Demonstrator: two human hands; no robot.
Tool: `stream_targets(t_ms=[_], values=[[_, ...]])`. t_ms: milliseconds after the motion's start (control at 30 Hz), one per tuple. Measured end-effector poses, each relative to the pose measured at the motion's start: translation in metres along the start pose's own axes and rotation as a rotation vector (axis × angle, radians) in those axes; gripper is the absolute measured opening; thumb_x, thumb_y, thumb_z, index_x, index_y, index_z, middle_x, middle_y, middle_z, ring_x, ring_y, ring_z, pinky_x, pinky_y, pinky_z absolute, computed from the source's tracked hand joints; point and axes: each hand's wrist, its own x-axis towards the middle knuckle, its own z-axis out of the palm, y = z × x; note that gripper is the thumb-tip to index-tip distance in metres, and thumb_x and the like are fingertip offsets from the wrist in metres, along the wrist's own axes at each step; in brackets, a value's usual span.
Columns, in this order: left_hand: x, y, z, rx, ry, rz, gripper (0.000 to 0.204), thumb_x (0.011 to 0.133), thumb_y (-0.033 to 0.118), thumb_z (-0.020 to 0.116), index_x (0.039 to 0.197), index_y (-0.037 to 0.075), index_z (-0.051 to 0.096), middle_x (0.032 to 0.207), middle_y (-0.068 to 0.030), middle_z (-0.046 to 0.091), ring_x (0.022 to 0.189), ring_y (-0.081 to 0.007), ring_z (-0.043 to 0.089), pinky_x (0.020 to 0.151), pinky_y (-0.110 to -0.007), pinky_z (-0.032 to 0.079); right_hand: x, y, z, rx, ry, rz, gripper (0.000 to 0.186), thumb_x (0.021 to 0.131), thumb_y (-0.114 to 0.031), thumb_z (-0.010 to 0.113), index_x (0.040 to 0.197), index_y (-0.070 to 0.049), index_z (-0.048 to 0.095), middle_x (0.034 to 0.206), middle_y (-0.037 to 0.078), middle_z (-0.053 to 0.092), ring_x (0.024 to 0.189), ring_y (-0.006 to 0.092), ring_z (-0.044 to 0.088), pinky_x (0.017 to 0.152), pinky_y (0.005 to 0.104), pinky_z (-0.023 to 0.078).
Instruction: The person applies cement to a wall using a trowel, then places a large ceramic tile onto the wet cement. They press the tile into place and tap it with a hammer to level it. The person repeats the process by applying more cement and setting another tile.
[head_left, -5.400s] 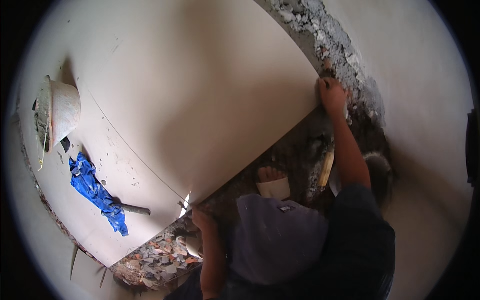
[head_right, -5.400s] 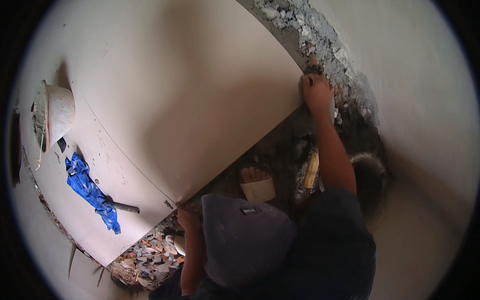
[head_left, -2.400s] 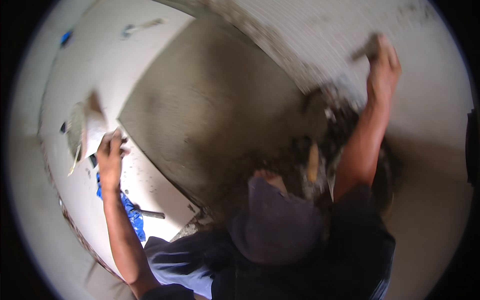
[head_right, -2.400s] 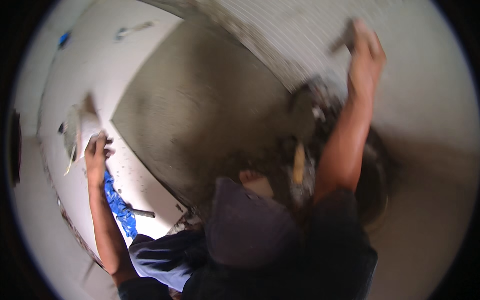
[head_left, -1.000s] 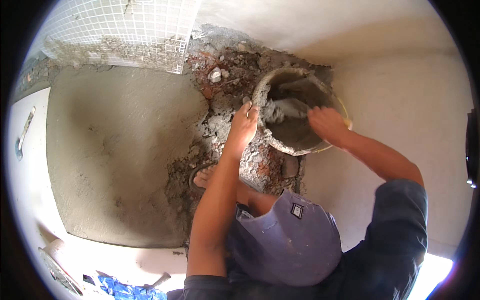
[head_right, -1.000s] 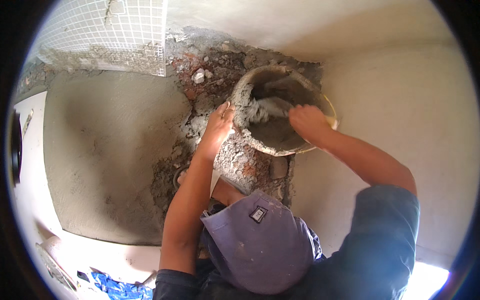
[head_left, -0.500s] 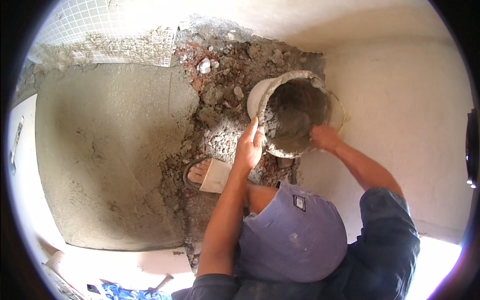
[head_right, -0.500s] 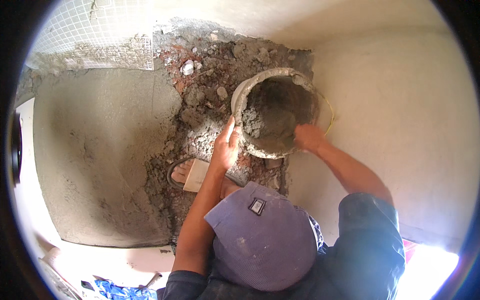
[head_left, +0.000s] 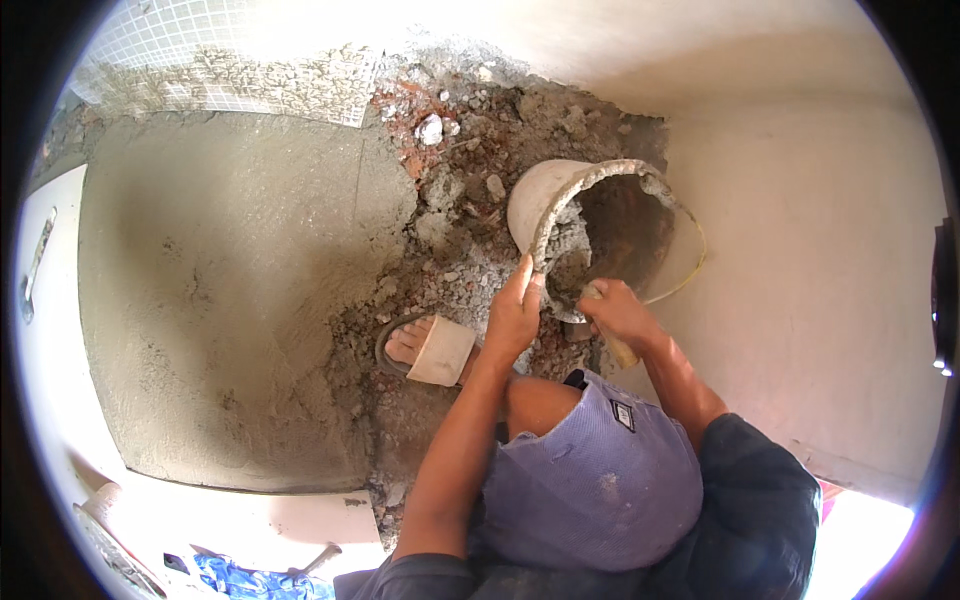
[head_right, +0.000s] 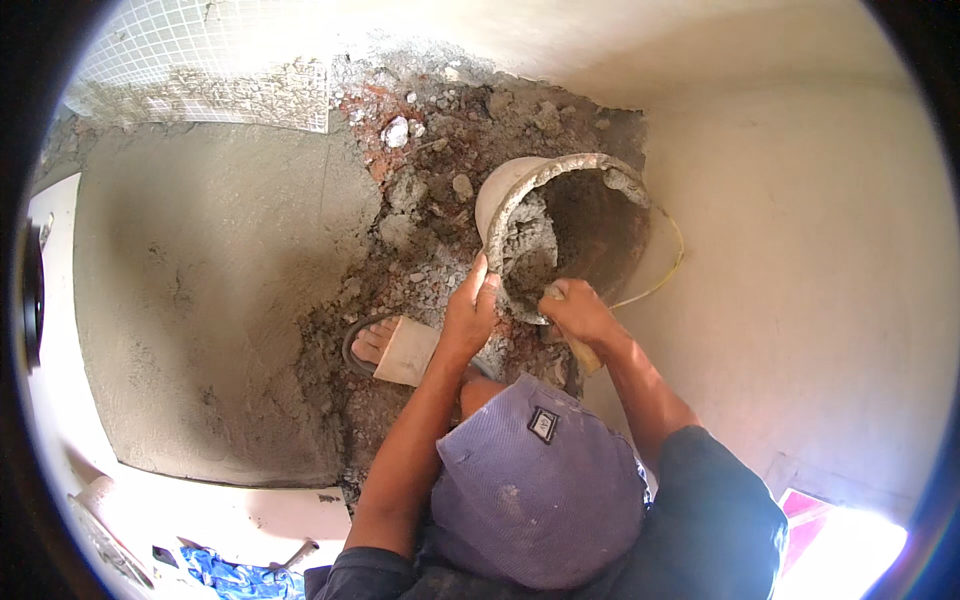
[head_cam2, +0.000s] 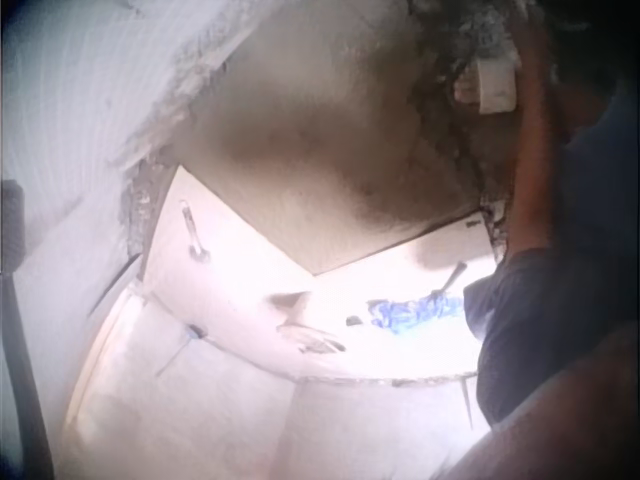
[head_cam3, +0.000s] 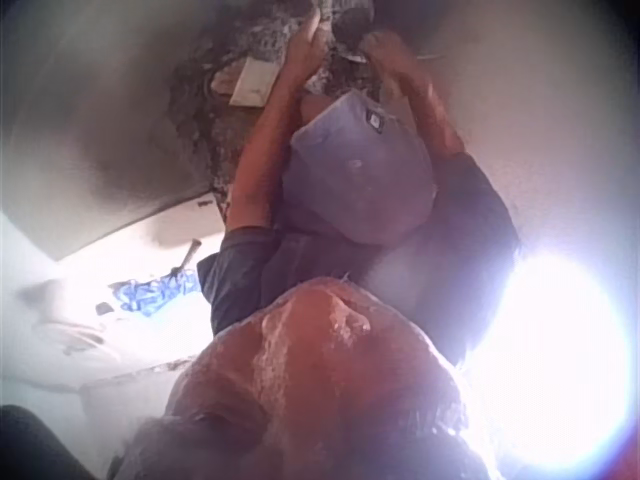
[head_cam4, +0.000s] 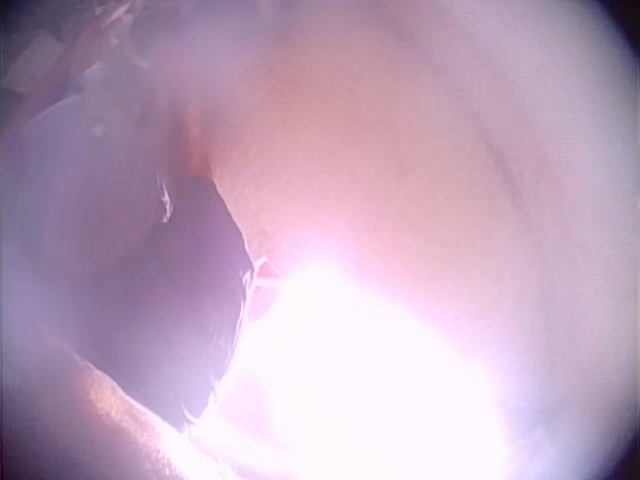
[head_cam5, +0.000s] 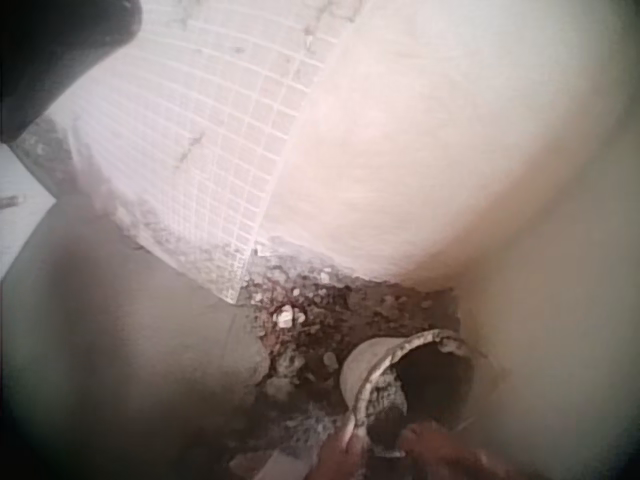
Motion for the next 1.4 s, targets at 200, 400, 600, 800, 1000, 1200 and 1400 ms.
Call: stream_targets(t_ms=[200,400,600,800,1000,1200,1400], values=[[0.017,0.006,-0.004,-0.017,0.075,-0.016,0.042,0.097,0.017,0.048,0.135,-0.001,0.043,0.121,-0.0264,0.058,0.109,-0.0377,0.058,0.091,-0.038,0.047,-0.025,0.02,0.005,0.242,0.107,-0.093,0.02,0.081,-0.018,0.064,0.084,0.001,0.058,0.074,0.009,0.06,0.056,0.0128,0.057,0.053,0.0293,0.048],[0.007,0.002,-0.039,-0.261,0.237,-0.079,0.042,0.096,0.024,0.054,0.131,0.002,0.05,0.107,-0.0178,0.065,0.098,-0.0237,0.062,0.085,-0.032,0.048,-0.038,0.042,-0.034,0.26,0.093,-0.292,0.064,0.088,-0.017,0.059,0.139,0.008,0.031,0.086,0.005,0.061,0.068,0.0118,0.057,0.056,0.0274,0.049],[-0.126,-0.03,-0.179,0.299,1.006,0.079,0.026,0.092,0.018,0.055,0.111,0.001,0.061,0.102,-0.017,0.066,0.095,-0.0256,0.064,0.085,-0.035,0.048,-0.038,-0.037,-0.044,-0.289,0.049,-0.577,0.015,0.085,-0.013,0.06,0.09,-0.001,0.052,0.07,-0.001,0.047,0.062,0.006,0.045,0.052,0.0239,0.038],[-0.286,-0.046,-0.341,0.372,1.9,0.045,0.014,0.09,0.013,0.052,0.096,0.003,0.058,0.086,-0.0128,0.062,0.079,-0.0233,0.061,0.072,-0.035,0.049,-0.021,-0.173,0.098,-0.702,-0.247,-1.019,0.019,0.076,-0.009,0.062,0.089,0.005,0.057,0.074,0.018,0.058,0.066,0.0225,0.056,0.064,0.036,0.045],[-0.388,-0.08,-0.415,0.688,2.03,-0.305,0.029,0.087,0.026,0.058,0.098,-0.001,0.058,0.096,-0.0246,0.06,0.088,-0.044,0.057,0.08,-0.049,0.046,-0.023,-0.269,0.27,-1.036,-0.194,-1.544,0.022,0.08,-0.02,0.065,0.09,-0.003,0.056,0.076,0.02,0.063,0.068,0.039,0.063,0.061,0.045,0.05],[-0.375,-0.092,-0.454,0.904,1.97,-0.337,0.05,0.092,0.033,0.051,0.13,0.001,0.045,0.132,-0.0203,0.047,0.129,-0.0352,0.039,0.108,-0.053,0.023,-0.052,-0.335,0.302,-1.132,0.017,-1.788,0.027,0.088,-0.033,0.061,0.091,-0.007,0.054,0.077,0.015,0.063,0.064,0.034,0.064,0.057,0.0433,0.052],[-0.353,-0.091,-0.459,0.922,1.889,-0.704,0.062,0.094,0.046,0.041,0.139,0.003,0.036,0.145,-0.0164,0.036,0.14,-0.0326,0.024,0.113,-0.054,0.01,-0.052,-0.346,0.355,-1.436,-0.06,-1.984,0.036,0.094,-0.043,0.049,0.086,-0.008,0.054,0.074,0.016,0.063,0.062,0.0317,0.066,0.052,0.042,0.052]])
